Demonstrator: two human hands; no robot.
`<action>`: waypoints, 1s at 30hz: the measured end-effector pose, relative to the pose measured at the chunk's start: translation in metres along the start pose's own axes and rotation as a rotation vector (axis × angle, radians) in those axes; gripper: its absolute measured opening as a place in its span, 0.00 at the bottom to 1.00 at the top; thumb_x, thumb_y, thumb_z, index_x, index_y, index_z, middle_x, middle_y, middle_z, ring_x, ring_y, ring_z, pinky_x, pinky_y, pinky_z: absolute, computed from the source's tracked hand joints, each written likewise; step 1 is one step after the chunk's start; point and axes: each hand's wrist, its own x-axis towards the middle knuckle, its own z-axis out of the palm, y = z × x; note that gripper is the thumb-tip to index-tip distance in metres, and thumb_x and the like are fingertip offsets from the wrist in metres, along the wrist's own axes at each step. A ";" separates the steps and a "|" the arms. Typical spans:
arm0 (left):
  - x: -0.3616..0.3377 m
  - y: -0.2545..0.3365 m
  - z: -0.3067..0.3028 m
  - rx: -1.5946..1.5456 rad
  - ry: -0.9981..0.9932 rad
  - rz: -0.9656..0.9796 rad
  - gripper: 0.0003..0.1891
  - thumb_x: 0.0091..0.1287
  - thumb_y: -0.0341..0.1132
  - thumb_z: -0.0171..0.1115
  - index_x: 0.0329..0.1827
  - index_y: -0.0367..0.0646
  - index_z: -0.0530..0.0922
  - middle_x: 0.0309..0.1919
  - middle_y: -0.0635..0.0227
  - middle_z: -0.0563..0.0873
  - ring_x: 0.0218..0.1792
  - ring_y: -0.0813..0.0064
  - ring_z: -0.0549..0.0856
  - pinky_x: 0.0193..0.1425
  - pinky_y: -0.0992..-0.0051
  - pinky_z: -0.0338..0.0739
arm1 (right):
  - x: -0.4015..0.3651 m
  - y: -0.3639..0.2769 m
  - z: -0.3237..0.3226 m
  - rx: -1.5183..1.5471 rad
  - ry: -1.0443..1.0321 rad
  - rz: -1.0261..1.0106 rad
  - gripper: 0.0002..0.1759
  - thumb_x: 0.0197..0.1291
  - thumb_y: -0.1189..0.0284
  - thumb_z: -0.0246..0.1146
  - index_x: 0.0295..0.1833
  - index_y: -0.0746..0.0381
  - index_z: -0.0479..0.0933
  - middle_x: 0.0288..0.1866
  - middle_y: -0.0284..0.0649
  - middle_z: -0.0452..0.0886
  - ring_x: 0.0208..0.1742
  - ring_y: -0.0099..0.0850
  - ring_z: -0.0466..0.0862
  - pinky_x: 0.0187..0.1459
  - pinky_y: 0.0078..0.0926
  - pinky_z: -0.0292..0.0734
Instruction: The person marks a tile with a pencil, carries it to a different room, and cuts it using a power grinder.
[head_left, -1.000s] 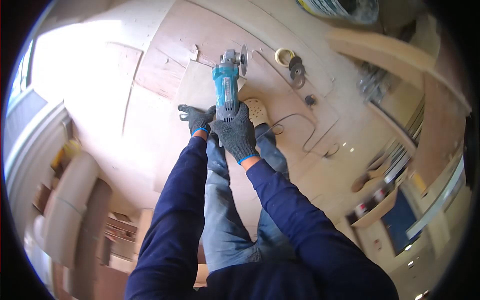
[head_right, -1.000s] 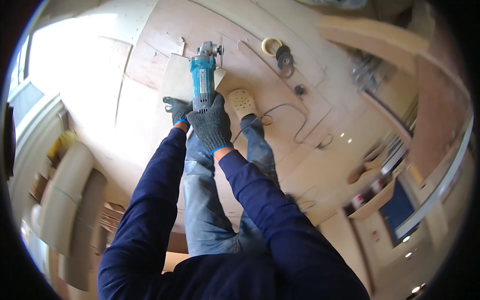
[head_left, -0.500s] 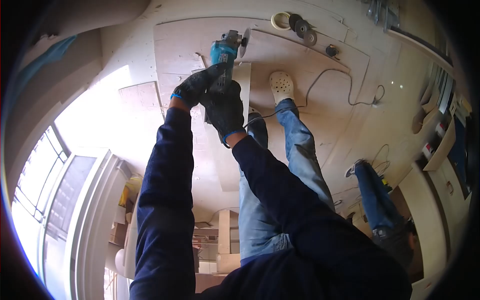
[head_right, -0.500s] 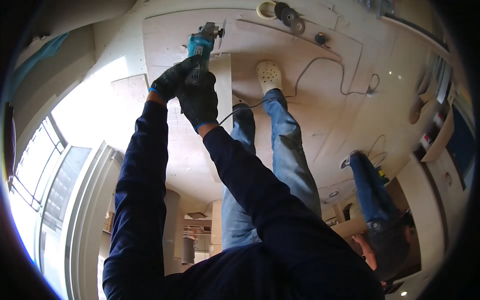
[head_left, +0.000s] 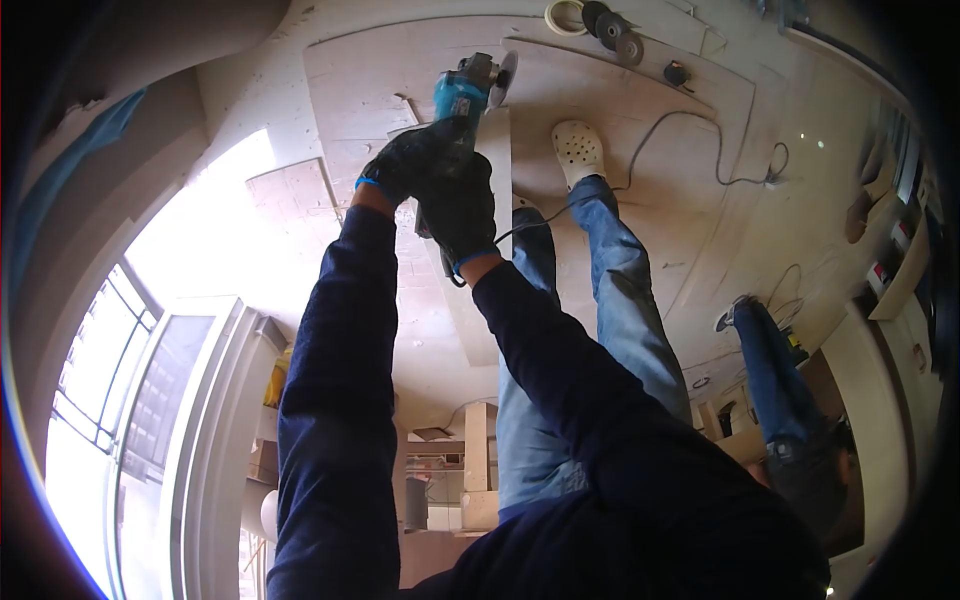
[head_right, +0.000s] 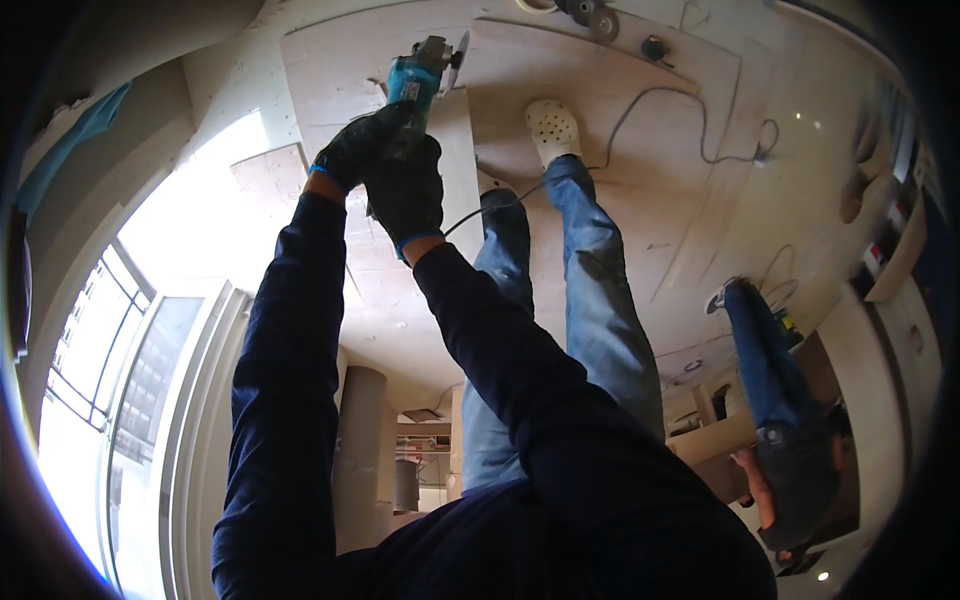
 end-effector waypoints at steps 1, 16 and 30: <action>-0.001 -0.003 -0.001 0.212 0.004 0.133 0.22 0.71 0.47 0.63 0.59 0.39 0.78 0.43 0.65 0.87 0.43 0.74 0.85 0.53 0.73 0.80 | 0.000 0.006 0.003 0.002 0.000 0.002 0.39 0.51 0.48 0.72 0.59 0.63 0.69 0.50 0.49 0.80 0.53 0.48 0.83 0.55 0.41 0.77; 0.006 0.124 -0.007 0.033 -0.134 -0.074 0.21 0.73 0.46 0.60 0.61 0.42 0.77 0.43 0.62 0.87 0.44 0.71 0.85 0.54 0.71 0.80 | 0.005 -0.017 -0.006 0.064 -0.039 0.242 0.35 0.55 0.52 0.71 0.58 0.62 0.66 0.49 0.52 0.84 0.53 0.52 0.84 0.54 0.44 0.79; 0.010 0.119 -0.005 -0.174 -0.125 -0.304 0.31 0.65 0.57 0.66 0.53 0.34 0.79 0.41 0.62 0.87 0.41 0.74 0.85 0.52 0.74 0.80 | 0.006 -0.017 -0.011 0.058 -0.097 0.313 0.38 0.52 0.49 0.71 0.58 0.64 0.66 0.50 0.54 0.84 0.53 0.52 0.84 0.55 0.44 0.79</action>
